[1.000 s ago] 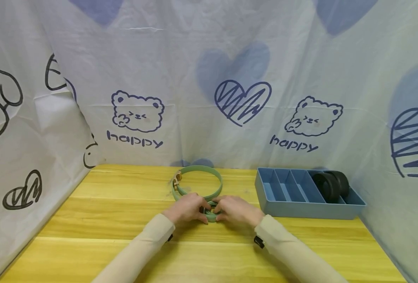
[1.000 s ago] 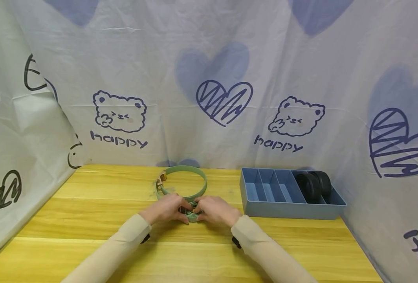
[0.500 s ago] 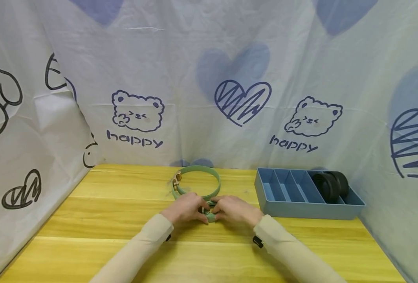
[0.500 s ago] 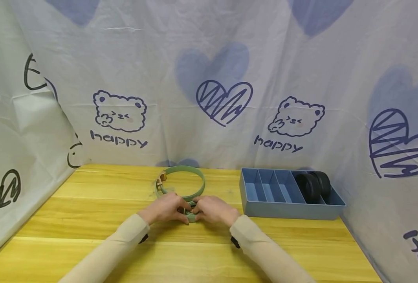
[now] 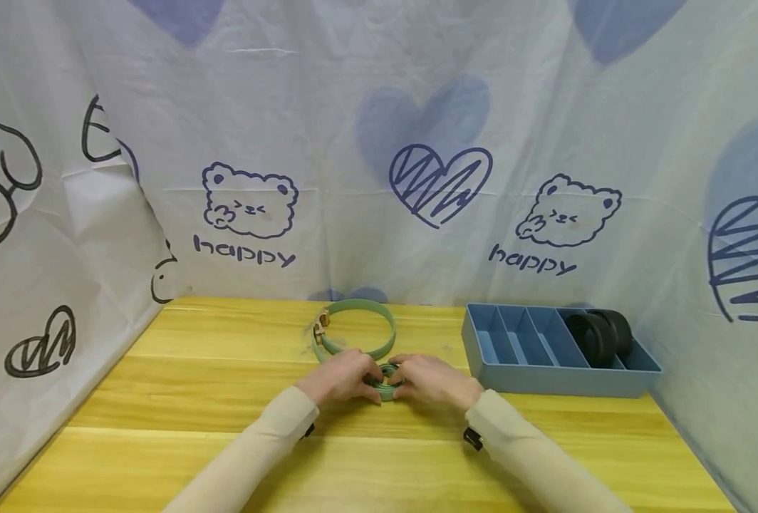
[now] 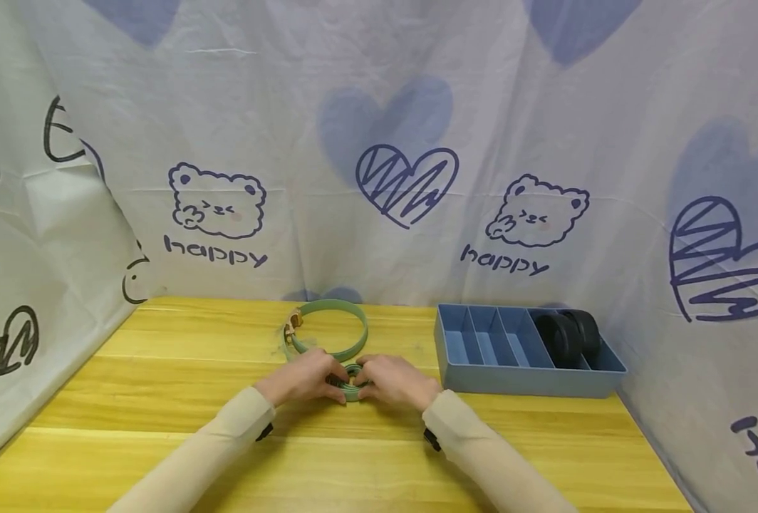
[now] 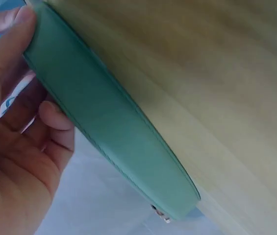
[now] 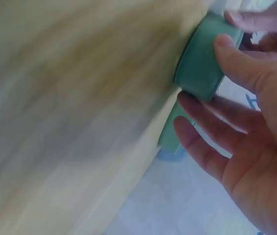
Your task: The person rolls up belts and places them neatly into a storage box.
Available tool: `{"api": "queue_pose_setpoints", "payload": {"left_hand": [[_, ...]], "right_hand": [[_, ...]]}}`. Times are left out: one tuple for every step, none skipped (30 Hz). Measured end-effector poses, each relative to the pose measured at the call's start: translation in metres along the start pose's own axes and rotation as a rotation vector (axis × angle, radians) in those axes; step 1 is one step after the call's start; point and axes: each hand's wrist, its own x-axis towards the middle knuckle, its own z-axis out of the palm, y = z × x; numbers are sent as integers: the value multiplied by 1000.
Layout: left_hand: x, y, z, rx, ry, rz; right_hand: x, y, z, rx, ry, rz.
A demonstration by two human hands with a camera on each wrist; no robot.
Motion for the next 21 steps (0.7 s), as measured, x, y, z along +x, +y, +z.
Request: {"api": "queue_pose_setpoints", "payload": {"left_hand": [[-1,-2,0,-14,-5,-6],[-2,-3,0,-25,-11,-11],[-2,-3,0,-22,-13,-14],[-2,-3,-1,-18,-11,-16],[-2,-3,-1,-12,-8,-15],[-1,-1,0,-3,-2,-13],[0,1,0,14,5,-12],[2,3,-1,28,12,-8],[3,6,-2,45,20,-3],[5,8,-2,59,28,3],[5,10,-3,70,33,6],[6,11,-3,72,39,7],[6,11,-3,66,41,5],[6,11,-2,59,40,3],[5,10,-2,48,35,-7],[4,9,-2,35,29,-23],[3,7,-1,22,25,-38],[2,5,-1,6,20,-55],[1,3,-2,-6,14,-67],[0,1,-2,-15,10,-68],[0,0,-2,-20,5,-72]], "right_hand": [[0,1,0,-4,-8,-8],[0,1,-1,-10,-15,-15],[1,2,0,-14,-21,-19],[0,2,0,-17,-22,-20],[0,2,1,-20,-18,-23],[0,2,1,-21,-8,-24],[0,1,2,-22,3,-21],[0,0,2,-16,15,-15],[0,-1,2,-10,29,-14],[1,-2,2,-6,40,-14],[1,-2,2,-1,49,-15],[2,-3,2,2,54,-15],[2,-4,2,1,55,-16],[3,-4,1,-1,53,-18],[3,-3,1,-13,49,-21],[4,-3,1,-22,40,-16],[4,-2,0,-32,31,-10],[5,-1,0,-40,22,-3],[5,-1,0,-42,11,6],[5,0,-1,-43,3,13],[6,0,-1,-44,-5,17]]}}
